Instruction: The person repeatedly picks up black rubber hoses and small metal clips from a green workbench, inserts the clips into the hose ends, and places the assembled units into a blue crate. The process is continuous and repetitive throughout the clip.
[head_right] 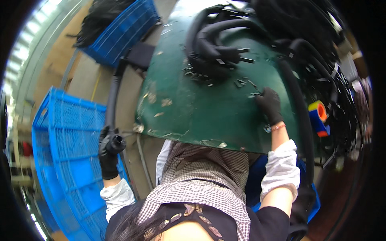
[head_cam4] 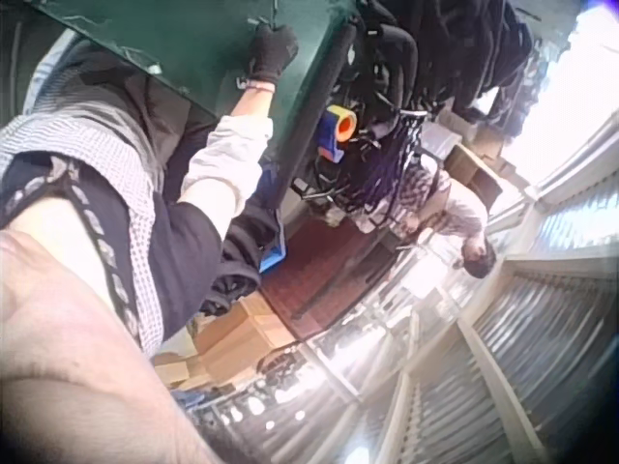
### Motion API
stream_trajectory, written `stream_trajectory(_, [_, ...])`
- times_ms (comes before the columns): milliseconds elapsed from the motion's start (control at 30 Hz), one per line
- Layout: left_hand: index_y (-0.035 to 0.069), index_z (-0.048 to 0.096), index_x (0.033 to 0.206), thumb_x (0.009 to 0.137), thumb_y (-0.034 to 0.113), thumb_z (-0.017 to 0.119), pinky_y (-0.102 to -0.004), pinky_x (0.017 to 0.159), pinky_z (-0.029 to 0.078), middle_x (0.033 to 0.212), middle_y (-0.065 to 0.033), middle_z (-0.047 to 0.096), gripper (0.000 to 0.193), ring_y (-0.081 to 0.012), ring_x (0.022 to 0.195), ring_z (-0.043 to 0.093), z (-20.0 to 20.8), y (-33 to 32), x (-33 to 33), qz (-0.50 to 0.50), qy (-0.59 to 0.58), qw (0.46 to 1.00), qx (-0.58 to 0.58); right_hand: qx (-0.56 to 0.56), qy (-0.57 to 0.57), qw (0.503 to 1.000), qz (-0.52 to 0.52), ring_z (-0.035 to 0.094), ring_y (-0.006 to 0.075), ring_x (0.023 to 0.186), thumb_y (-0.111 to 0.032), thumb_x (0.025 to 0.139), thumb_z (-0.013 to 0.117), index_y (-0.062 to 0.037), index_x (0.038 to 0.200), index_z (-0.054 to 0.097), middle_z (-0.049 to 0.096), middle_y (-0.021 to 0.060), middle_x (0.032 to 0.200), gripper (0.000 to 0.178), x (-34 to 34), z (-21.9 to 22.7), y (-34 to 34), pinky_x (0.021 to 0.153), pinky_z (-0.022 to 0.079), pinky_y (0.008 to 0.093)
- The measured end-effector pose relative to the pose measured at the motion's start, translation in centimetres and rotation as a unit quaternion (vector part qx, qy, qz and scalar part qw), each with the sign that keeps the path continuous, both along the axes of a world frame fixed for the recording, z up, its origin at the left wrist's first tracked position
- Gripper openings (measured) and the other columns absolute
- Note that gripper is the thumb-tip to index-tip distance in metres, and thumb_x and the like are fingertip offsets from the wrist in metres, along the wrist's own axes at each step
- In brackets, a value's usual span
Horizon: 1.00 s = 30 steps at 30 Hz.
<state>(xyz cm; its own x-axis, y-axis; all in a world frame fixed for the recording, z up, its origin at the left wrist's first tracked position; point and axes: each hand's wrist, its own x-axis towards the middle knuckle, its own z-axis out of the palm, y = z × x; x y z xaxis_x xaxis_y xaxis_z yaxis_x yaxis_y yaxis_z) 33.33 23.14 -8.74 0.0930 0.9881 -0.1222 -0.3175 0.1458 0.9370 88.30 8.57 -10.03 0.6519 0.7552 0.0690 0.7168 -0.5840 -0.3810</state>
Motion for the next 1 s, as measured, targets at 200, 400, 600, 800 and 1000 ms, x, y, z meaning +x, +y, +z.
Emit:
stream_trajectory(200, [0.006, 0.044, 0.140, 0.102, 0.031, 0.045, -0.0382, 0.079, 0.059, 0.128, -0.0135, 0.058, 0.045, -0.0235, 0.101, 0.065, -4.6, -9.4, -5.9, -0.089, -0.283, 0.944, -0.142, 0.063, 0.011, 0.993, 0.095, 0.053, 0.0407, 0.076, -0.028, 0.078, 0.065, 0.0004, 0.081, 0.054, 0.056, 0.0219, 0.079, 0.030, -1.3, -1.6, 0.6, 0.066, 0.040, 0.0492])
stream_trajectory(400, [0.004, 0.057, 0.121, 0.087, 0.036, 0.067, -0.0369, 0.089, 0.048, 0.113, -0.0103, 0.062, 0.048, -0.0229, 0.102, 0.061, -6.2, -15.6, -1.5, -0.115, 0.124, 0.986, 0.013, 0.057, 0.079, 0.991, 0.093, 0.054, 0.0266, 0.070, -0.023, 0.076, 0.071, 0.0012, 0.097, 0.057, 0.060, 0.0146, 0.082, 0.035, 6.1, -7.3, -2.6, 0.065, 0.045, 0.0421])
stream_trajectory(600, [0.000, 0.057, 0.125, 0.075, 0.047, 0.075, -0.0416, 0.103, 0.038, 0.126, -0.0207, 0.056, 0.070, -0.0319, 0.115, 0.055, -4.8, -19.7, -0.4, -0.286, 0.464, 0.837, 0.051, 0.104, 0.339, 0.930, 0.094, 0.054, 0.0140, 0.069, -0.005, 0.086, 0.052, 0.0027, 0.117, 0.059, 0.063, 0.0080, 0.092, 0.033, 13.2, -11.2, -3.0, 0.060, 0.043, 0.0276])
stream_trajectory(800, [0.000, 0.052, 0.129, 0.075, 0.036, 0.074, -0.0472, 0.102, 0.039, 0.128, -0.0266, 0.054, 0.068, -0.0386, 0.115, 0.053, -6.4, -19.7, 1.1, -0.348, 0.492, 0.788, 0.127, 0.062, 0.246, 0.948, 0.193, 0.057, 0.0151, 0.075, -0.014, 0.088, 0.059, 0.0042, 0.102, 0.068, 0.064, 0.0058, 0.081, 0.025, -2.0, -1.2, -6.8, 0.068, 0.044, 0.0298])
stream_trajectory(1000, [0.002, 0.023, 0.149, 0.076, 0.027, 0.074, -0.0424, 0.099, 0.042, 0.131, -0.0248, 0.050, 0.093, -0.0348, 0.116, 0.054, -5.4, -17.2, 0.5, -0.312, 0.399, 0.854, 0.119, 0.093, 0.404, 0.894, 0.172, 0.060, 0.0118, 0.086, -0.005, 0.088, 0.061, 0.0016, 0.108, 0.069, 0.068, 0.0037, 0.093, 0.022, -15.5, 4.4, -7.7, 0.080, 0.047, 0.0268])
